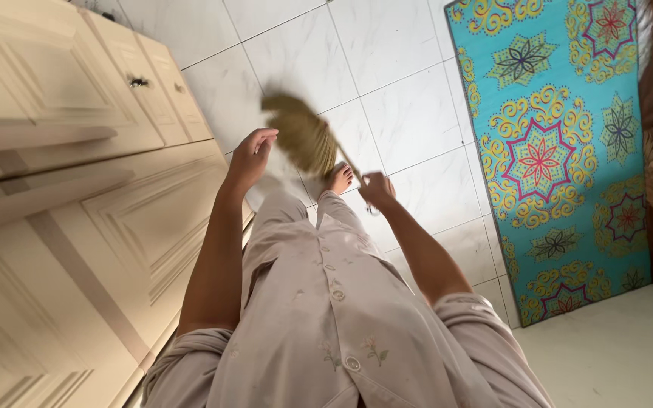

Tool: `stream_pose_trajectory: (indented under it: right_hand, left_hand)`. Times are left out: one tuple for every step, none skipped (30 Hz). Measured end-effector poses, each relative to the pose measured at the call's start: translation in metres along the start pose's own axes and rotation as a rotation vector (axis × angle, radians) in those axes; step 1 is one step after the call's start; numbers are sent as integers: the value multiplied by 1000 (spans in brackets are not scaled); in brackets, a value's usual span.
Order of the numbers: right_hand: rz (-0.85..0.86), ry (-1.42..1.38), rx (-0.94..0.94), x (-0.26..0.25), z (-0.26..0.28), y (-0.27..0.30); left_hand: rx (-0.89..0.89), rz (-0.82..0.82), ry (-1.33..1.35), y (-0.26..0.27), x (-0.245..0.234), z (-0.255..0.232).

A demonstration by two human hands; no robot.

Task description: The person sweeps the tiled floor using a broom, moving a play mat to reach the surface underneath and collecting debris near a corner and a cabinet.

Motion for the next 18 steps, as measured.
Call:
stream_pose_trajectory:
  right_hand:
    - [-80,-25,14,-9,11,-7]
    - [-154,-49,28,-17,20,-5]
    - [-149,-52,33,-24,25,0]
    - [-227,-55,-31,-32,34,5]
    - [-306,-56,-95,-41,42,12]
    - [-324,-76,-83,-53,46,18]
    - [-318,-131,-93,-62,42,33]
    - [-316,-189,-99,-68,39,50]
    - [-339,-286,-131,-78,33,64]
    - [-369,-402,-159,-84,27,82]
    - [-268,-331,-2,-89,15,106]
    - [-254,-252,41,-99,7,128]
    - [-213,-215,230,-105,8,145]
    - [-150,-235,466,-111,4,168]
    - [-175,-238,552,-116,7,187]
    - [-195,-230,638,-119,11,204]
    - [-221,-195,648,-123,13,220]
    - [-241,-167,668,-125,14,240]
  left_hand:
    - [10,7,-8,-5,4,-4]
    - [15,13,-18,-6,7,-6]
    - [11,19,-22,-11,10,-6]
    - [43,35,-8,-21,11,-5]
    - [75,52,7,-29,13,-2]
    - [97,69,-2,-42,15,1]
    - [86,73,-47,-53,18,7]
    - [78,82,-94,-67,22,16]
    - [103,103,-105,-80,33,24]
    - [181,135,-65,-93,40,28]
    - [257,169,-23,-107,44,29]
    - [256,220,-101,-122,51,25]
    - [256,266,-181,-135,58,17]
    - [280,297,-194,-146,65,8]
    - [254,368,-222,-156,70,0]
    - [220,435,-246,-159,78,-7]
    - [236,462,-255,-160,88,-15]
    - [283,532,-308,-160,97,-21]
Point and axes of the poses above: each hand's wrist, its own y-axis away from the middle knuckle, its own x-axis out of the palm, z = x × y, the point moved 2 cm from there along -y, towards the middle knuckle, and after that the axes turned 10 degrees about -z, right-handed, at the moved point
